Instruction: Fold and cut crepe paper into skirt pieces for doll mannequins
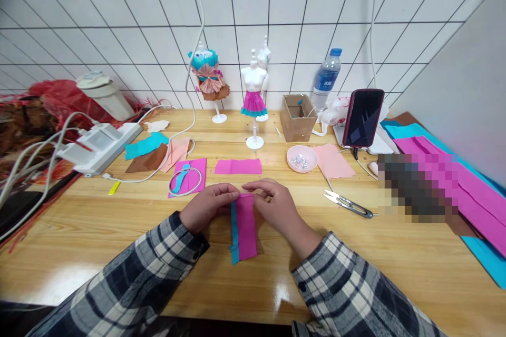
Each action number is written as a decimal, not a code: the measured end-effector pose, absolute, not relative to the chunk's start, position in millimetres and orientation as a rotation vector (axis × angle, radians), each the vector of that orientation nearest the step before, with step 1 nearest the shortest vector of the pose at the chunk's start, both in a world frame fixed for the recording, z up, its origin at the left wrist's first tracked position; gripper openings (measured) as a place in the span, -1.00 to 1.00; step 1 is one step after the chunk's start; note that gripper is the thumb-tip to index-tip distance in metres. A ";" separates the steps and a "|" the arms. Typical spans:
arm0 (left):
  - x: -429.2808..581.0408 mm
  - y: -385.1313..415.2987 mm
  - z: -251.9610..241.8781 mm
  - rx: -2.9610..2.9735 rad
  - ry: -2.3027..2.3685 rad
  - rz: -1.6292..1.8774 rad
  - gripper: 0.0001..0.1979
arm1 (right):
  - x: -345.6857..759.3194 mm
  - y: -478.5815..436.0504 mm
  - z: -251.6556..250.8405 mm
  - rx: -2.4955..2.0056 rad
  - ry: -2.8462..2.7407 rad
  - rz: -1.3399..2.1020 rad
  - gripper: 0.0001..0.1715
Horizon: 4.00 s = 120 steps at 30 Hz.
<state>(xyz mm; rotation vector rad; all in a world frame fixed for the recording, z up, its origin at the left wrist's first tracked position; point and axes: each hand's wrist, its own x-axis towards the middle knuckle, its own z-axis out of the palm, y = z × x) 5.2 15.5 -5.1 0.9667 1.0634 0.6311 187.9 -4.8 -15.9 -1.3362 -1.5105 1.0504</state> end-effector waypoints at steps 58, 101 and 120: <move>3.8 17.4 1.4 1.383 1.177 0.634 -0.78 | 193.4 0.7 -13.0 -1.440 -1.527 1.159 -0.77; -5.8 13.6 3.7 2.584 0.876 0.781 -0.79 | 220.0 -6.5 -28.1 -1.135 -2.279 0.222 -0.88; 15.6 13.9 -7.2 2.796 0.968 0.336 -0.84 | 224.7 -4.1 -21.8 -1.240 -2.330 0.505 -0.89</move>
